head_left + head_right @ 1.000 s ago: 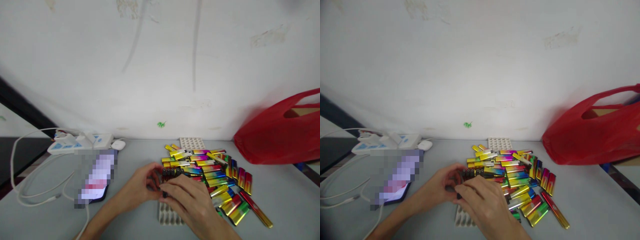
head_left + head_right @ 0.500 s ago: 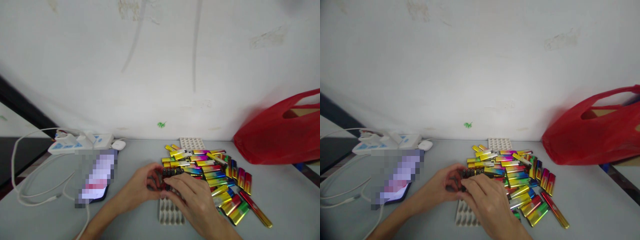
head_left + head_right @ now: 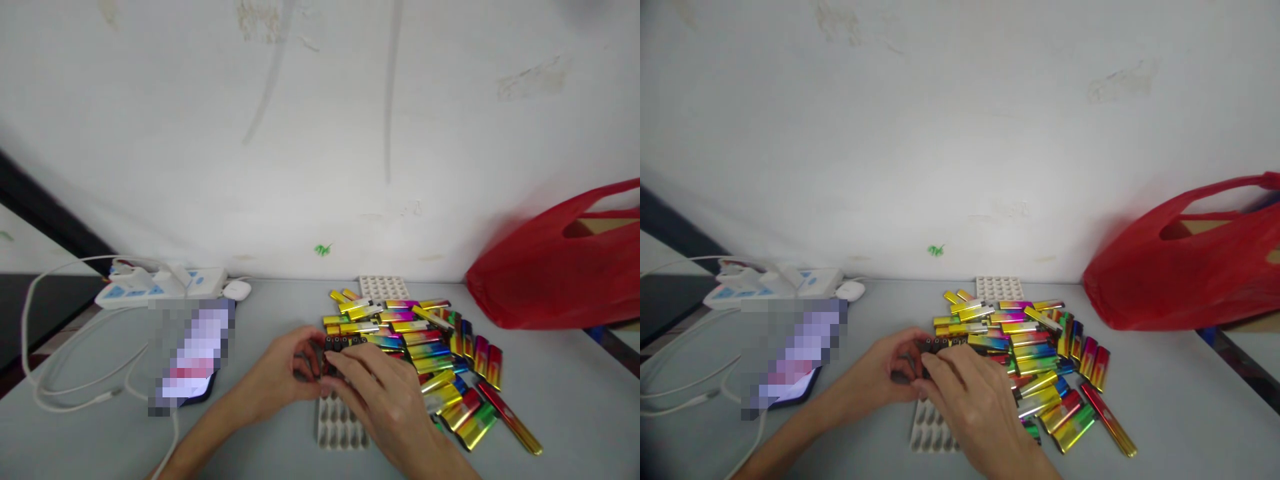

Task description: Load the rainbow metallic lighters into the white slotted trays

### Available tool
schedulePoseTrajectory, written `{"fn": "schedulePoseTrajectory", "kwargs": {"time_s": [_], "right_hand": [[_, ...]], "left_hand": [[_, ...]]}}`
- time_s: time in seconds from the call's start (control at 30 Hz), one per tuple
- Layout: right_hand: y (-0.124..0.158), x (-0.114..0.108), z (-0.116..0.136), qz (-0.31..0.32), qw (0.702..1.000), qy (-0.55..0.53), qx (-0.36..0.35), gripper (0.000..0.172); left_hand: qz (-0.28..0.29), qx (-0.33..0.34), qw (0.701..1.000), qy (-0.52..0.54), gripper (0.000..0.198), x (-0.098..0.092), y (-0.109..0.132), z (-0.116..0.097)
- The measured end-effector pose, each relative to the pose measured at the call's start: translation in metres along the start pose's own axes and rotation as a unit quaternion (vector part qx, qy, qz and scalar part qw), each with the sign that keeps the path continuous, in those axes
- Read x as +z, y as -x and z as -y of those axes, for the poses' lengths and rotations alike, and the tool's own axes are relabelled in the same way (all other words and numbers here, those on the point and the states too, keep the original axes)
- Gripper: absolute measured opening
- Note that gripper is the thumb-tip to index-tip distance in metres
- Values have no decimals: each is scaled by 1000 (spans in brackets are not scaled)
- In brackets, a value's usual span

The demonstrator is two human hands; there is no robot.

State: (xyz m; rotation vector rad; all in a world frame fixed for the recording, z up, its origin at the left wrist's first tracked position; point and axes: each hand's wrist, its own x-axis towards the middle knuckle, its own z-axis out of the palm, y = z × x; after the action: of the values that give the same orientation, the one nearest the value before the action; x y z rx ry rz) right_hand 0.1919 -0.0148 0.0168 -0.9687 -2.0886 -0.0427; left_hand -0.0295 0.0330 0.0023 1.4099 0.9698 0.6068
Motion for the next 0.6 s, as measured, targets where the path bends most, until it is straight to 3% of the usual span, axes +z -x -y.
{"fn": "schedulePoseTrajectory", "kwargs": {"time_s": [0.27, 0.43, 0.5, 0.6], "right_hand": [[-2, -3, 2, -6, 1000, 0, 19, 24], [-10, -17, -16, -94, 985, -4, 147, 16], [-13, -24, -29, -69, 969, 23, 237, 14], [-15, -31, -48, 34, 954, 58, 293, 8]], "left_hand": [[1, 0, 1000, -12, 60, -1, 0, 0], [-4, -22, 1000, -11, 61, -1, 2, -4], [-4, -25, 1000, -12, 62, -1, 2, -4], [1, -32, 999, -19, 61, -1, 2, -1]]}}
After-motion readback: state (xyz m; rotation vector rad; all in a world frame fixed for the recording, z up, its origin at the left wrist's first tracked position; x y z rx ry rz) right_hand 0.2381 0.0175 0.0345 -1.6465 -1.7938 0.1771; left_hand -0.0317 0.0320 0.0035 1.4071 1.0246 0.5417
